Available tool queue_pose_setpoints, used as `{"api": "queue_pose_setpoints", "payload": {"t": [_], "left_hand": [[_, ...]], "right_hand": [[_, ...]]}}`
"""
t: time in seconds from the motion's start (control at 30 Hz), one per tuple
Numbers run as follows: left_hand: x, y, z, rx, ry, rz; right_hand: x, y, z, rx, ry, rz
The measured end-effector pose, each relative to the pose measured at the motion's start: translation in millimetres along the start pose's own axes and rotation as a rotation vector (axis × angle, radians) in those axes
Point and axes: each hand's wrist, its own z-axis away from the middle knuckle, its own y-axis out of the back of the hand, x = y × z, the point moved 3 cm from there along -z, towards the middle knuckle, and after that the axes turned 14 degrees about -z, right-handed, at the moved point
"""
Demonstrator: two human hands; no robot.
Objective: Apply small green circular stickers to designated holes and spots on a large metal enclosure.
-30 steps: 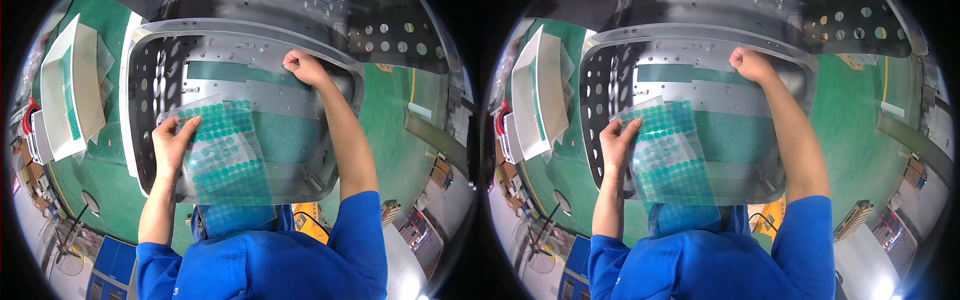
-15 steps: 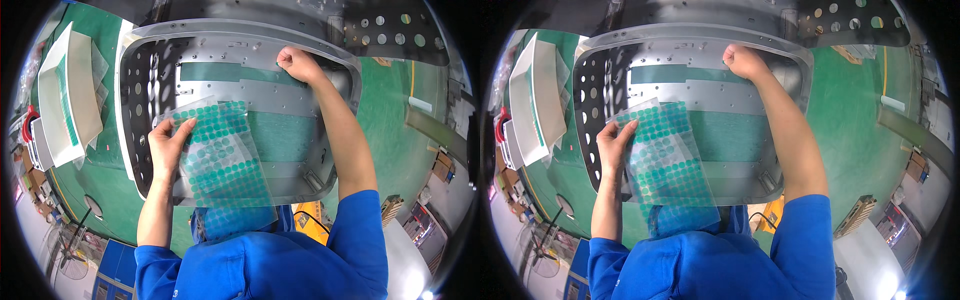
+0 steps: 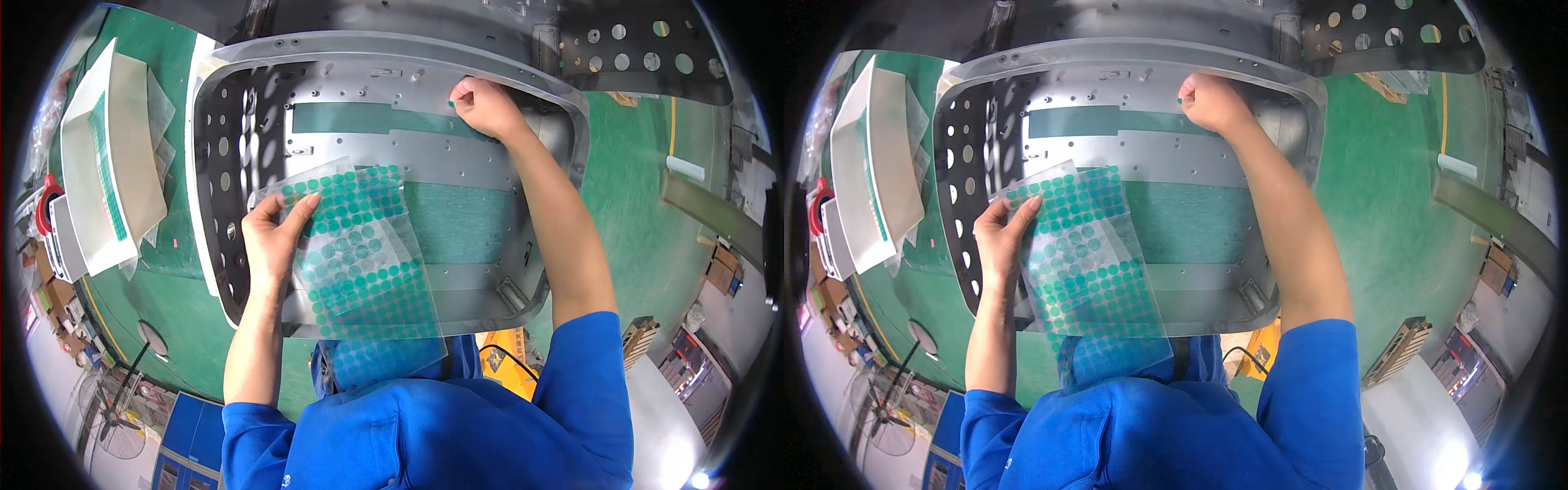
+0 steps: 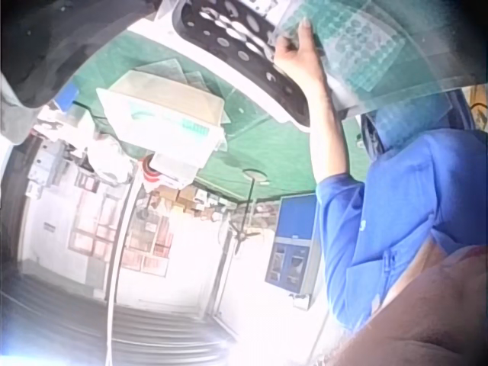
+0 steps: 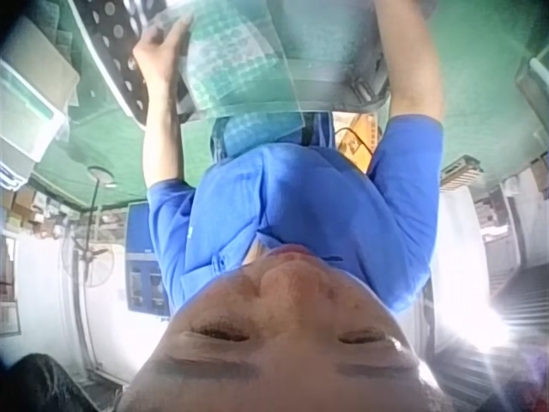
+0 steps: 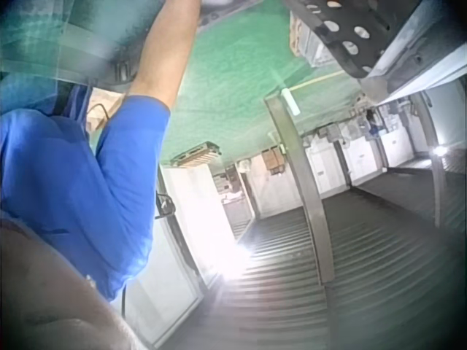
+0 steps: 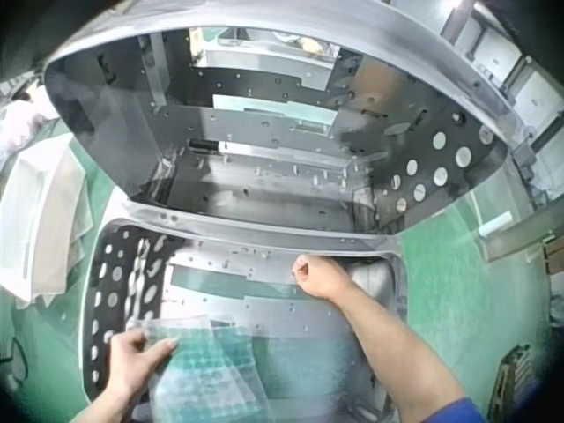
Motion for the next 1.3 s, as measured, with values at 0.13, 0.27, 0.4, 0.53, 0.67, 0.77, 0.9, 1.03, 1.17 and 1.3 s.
{"api": "queue_pose_setpoints", "payload": {"t": [0.13,0.27,0.4,0.53,0.67,0.77,0.9,1.03,1.17,1.3], "left_hand": [[1,0,1,-0.006,-0.001,0.024],[3,1,2,-0.014,-0.008,0.036],[3,5,4,0.003,-0.015,0.052],[6,17,14,0.044,-0.022,0.106],[10,31,32,0.062,-0.093,0.166],[5,38,50,0.051,-0.19,0.151],[-5,41,70,0.047,-0.283,0.103],[0,41,85,-0.004,-0.318,0.052],[-8,41,86,-0.008,-0.35,0.013],[-19,35,86,-0.035,-0.33,0.008]], "right_hand": [[-8,0,15,0.099,0.171,0.152],[-14,-9,36,0.221,0.316,0.275],[-16,-39,53,0.265,0.299,0.56],[-18,-51,65,0.262,0.221,0.531],[-19,-55,63,0.306,0.164,0.447],[-16,-34,62,0.292,0.248,0.251],[-132,-20,129,-0.044,0.468,-0.615],[-161,-42,165,-0.231,0.5,-0.43],[-154,-51,172,-0.235,0.43,-0.485],[-147,-62,173,-0.167,0.503,-0.473]]}}
